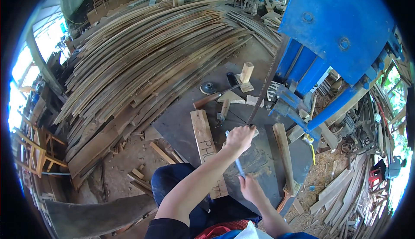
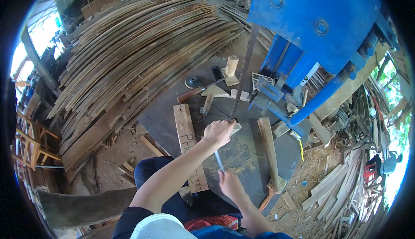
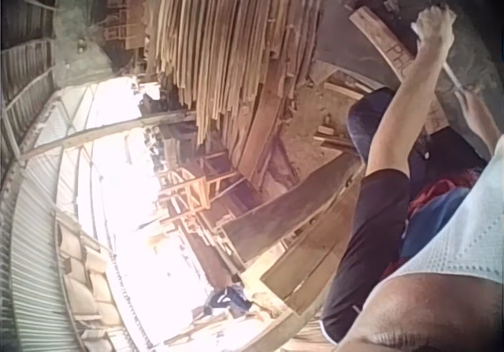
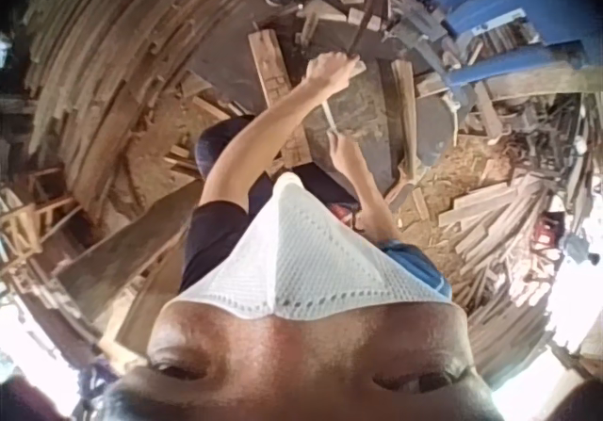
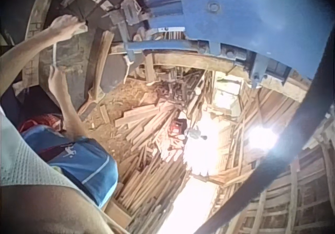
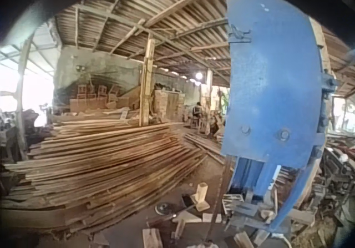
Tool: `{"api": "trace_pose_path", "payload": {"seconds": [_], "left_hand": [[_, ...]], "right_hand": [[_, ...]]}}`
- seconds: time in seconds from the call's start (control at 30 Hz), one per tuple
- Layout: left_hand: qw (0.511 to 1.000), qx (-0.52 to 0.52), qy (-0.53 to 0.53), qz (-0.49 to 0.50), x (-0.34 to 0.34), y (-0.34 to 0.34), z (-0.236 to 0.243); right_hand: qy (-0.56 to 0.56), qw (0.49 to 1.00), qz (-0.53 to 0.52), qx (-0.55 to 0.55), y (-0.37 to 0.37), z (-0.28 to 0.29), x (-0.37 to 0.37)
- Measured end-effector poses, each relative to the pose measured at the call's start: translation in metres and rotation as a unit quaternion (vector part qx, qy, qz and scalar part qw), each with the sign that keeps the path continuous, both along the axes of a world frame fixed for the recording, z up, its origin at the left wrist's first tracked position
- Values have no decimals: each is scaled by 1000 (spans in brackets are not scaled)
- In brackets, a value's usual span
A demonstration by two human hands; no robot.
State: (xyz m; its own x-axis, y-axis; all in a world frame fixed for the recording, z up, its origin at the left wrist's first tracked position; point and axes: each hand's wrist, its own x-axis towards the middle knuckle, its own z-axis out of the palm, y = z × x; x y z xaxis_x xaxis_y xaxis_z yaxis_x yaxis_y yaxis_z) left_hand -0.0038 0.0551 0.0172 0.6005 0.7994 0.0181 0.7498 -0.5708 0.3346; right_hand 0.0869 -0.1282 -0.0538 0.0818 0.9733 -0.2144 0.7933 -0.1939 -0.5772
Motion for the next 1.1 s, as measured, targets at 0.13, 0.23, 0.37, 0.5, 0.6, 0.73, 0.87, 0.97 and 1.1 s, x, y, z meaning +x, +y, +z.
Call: {"api": "trace_pose_path", "payload": {"seconds": [0.13,0.23,0.37,0.5,0.6,0.73,0.87,0.97,1.1], "left_hand": [[1000,5,0,-3,-4,2,-2],[1000,9,-8,-1,-3,5,-4],[1000,-17,3,15,-2,7,-4],[999,-23,-1,23,5,3,-4],[999,-12,27,17,1,9,-2],[999,-1,25,47,1,8,1],[996,0,79,33,5,11,2],[996,-8,76,52,10,6,18],[997,-1,65,48,16,5,15]], "right_hand": [[24,1000,4,-10,24,7,-8],[6,999,-32,3,39,-1,-33],[29,999,-29,-15,-2,14,-15],[44,998,-20,-30,27,20,-13],[53,997,-45,-22,56,7,-30],[39,998,-31,-37,5,9,-9],[116,992,9,-50,58,16,-20],[140,984,-45,-97,73,7,-26],[154,983,-31,-91,28,17,-18]]}}
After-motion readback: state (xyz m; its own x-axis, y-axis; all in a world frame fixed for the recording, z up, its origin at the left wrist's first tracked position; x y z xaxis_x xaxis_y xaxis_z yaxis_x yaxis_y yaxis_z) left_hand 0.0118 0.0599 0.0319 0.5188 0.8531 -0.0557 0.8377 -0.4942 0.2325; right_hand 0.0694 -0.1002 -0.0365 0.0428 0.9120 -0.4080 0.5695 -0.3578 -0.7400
